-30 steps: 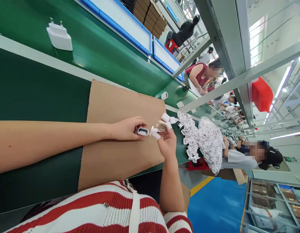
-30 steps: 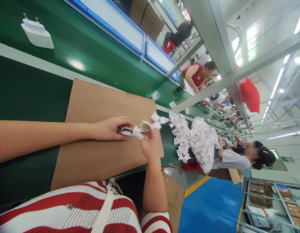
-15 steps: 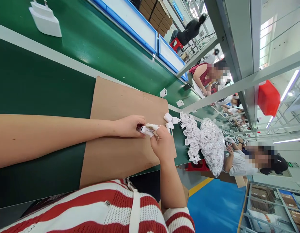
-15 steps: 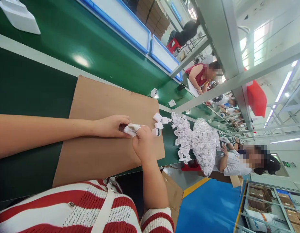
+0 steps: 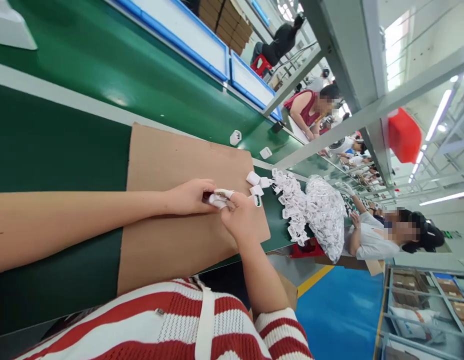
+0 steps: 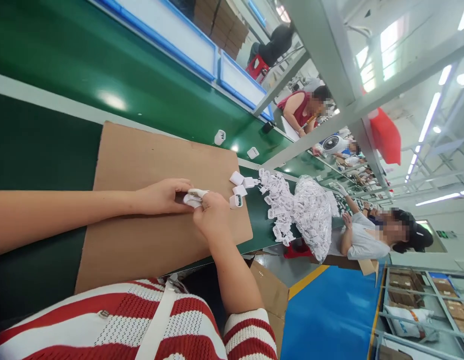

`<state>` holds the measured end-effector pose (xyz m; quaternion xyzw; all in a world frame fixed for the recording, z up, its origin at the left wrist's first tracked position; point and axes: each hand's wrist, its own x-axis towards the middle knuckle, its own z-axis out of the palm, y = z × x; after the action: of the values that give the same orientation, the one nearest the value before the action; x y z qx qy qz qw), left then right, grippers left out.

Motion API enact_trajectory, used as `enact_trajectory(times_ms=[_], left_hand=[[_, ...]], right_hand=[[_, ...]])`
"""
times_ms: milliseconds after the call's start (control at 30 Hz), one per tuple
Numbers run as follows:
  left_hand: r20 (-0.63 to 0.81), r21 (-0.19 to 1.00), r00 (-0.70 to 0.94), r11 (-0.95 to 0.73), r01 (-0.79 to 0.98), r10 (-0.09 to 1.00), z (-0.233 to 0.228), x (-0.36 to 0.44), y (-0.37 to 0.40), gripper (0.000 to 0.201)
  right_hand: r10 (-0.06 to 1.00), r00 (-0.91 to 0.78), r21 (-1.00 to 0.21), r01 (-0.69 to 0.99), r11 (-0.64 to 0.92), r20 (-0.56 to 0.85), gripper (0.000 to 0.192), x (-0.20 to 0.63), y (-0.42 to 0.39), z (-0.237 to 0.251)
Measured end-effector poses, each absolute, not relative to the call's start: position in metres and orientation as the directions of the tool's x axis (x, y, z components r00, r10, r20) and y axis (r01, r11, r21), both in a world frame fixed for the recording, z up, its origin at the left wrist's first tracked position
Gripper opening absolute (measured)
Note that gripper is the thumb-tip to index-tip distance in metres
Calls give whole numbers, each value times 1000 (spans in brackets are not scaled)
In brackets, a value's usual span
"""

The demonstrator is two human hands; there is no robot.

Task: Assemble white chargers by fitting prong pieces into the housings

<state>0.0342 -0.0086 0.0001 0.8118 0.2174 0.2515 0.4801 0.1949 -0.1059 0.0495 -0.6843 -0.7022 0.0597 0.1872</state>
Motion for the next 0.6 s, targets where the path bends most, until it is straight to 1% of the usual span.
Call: enact_trajectory(times_ms=[67, 133, 167, 200, 233, 267, 300, 333, 367, 400, 433, 467, 533, 600], left_hand=[[188, 882, 788, -453, 126, 586, 3, 35, -11, 42], [155, 886, 793, -438, 152, 590, 7, 35, -10, 45], [130, 890, 783, -420, 179, 608, 11, 34, -8, 46], [100, 894, 763, -395, 213, 638, 17, 33, -4, 48], [69, 897, 730, -363, 253, 680, 23, 31, 3, 50], [39, 897, 681, -326, 299, 732, 30, 29, 12, 52], [15, 889, 614, -292, 353, 789, 38, 26, 23, 53], [2, 872, 538, -265, 413, 843, 46, 22, 37, 55], [-1, 843, 460, -247, 478, 888, 52, 18, 53, 56], [10, 802, 388, -240, 547, 922, 56, 14, 69, 57], [37, 752, 334, -247, 611, 942, 59, 10, 86, 56], [71, 700, 299, -262, 665, 951, 59, 5, 103, 55], [111, 614, 255, -268, 742, 961, 56, -3, 132, 53], [72, 575, 225, -224, 787, 972, 51, -10, 153, 53]], right_hand=[[980, 46, -475, 879, 52, 193, 35, 197, -110, 42], [966, 91, -638, 765, 86, 240, 41, 206, -114, 36], [946, 153, -710, 696, 102, 286, 43, 215, -115, 35], [906, 254, -765, 635, 109, 339, 45, 227, -115, 34], [845, 376, -797, 597, 93, 380, 44, 242, -114, 34], [765, 499, -803, 595, 39, 407, 41, 260, -112, 34], [688, 595, -784, 618, -61, 415, 40, 280, -109, 35], [668, 631, -706, 673, -220, 393, 40, 299, -105, 36], [695, 631, -580, 726, -371, 345, 40, 317, -100, 37], [707, 633, -526, 736, -425, 315, 39, 332, -95, 37], [726, 627, -472, 750, -463, 283, 39, 344, -90, 37], [742, 619, -446, 757, -477, 258, 39, 353, -86, 35], [756, 611, -432, 762, -483, 232, 41, 360, -78, 32], [759, 613, -428, 760, -489, 221, 41, 361, -74, 28]])
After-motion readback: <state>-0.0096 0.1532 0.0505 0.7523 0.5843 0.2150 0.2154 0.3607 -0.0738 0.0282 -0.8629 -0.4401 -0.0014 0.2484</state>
